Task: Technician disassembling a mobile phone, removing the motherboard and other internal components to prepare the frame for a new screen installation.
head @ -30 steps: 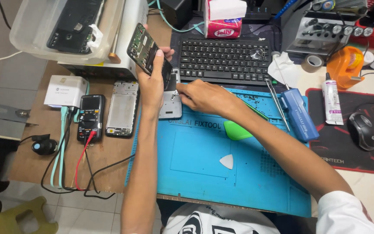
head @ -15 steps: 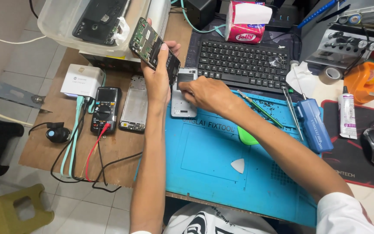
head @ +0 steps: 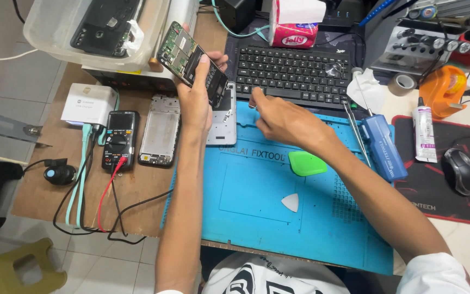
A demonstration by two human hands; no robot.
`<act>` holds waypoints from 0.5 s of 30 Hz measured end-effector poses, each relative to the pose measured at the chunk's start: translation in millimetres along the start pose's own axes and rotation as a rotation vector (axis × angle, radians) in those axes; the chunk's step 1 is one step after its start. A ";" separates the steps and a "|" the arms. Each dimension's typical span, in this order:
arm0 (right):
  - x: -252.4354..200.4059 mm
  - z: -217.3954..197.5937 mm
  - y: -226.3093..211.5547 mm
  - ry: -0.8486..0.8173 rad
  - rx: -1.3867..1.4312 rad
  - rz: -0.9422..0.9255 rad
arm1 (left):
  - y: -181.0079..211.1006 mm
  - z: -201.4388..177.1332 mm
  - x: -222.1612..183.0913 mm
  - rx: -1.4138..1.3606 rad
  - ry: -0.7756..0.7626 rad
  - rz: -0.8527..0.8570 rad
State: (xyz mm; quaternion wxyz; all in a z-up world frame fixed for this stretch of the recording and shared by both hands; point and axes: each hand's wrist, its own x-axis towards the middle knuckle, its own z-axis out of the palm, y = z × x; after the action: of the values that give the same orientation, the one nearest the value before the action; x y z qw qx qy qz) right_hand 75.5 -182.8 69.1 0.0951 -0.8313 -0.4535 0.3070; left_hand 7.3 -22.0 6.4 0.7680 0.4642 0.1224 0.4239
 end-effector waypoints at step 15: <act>-44.9 2.9 58.6 0.124 0.103 -0.038 | 15.5 47.0 -34.9 -0.114 -0.156 -0.201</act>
State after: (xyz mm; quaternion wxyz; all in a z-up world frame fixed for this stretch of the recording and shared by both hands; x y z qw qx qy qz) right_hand 96.6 -253.1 60.3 0.1714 -0.8340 -0.4459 0.2760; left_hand 5.0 -74.1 37.3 0.8389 0.4369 0.0839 0.3135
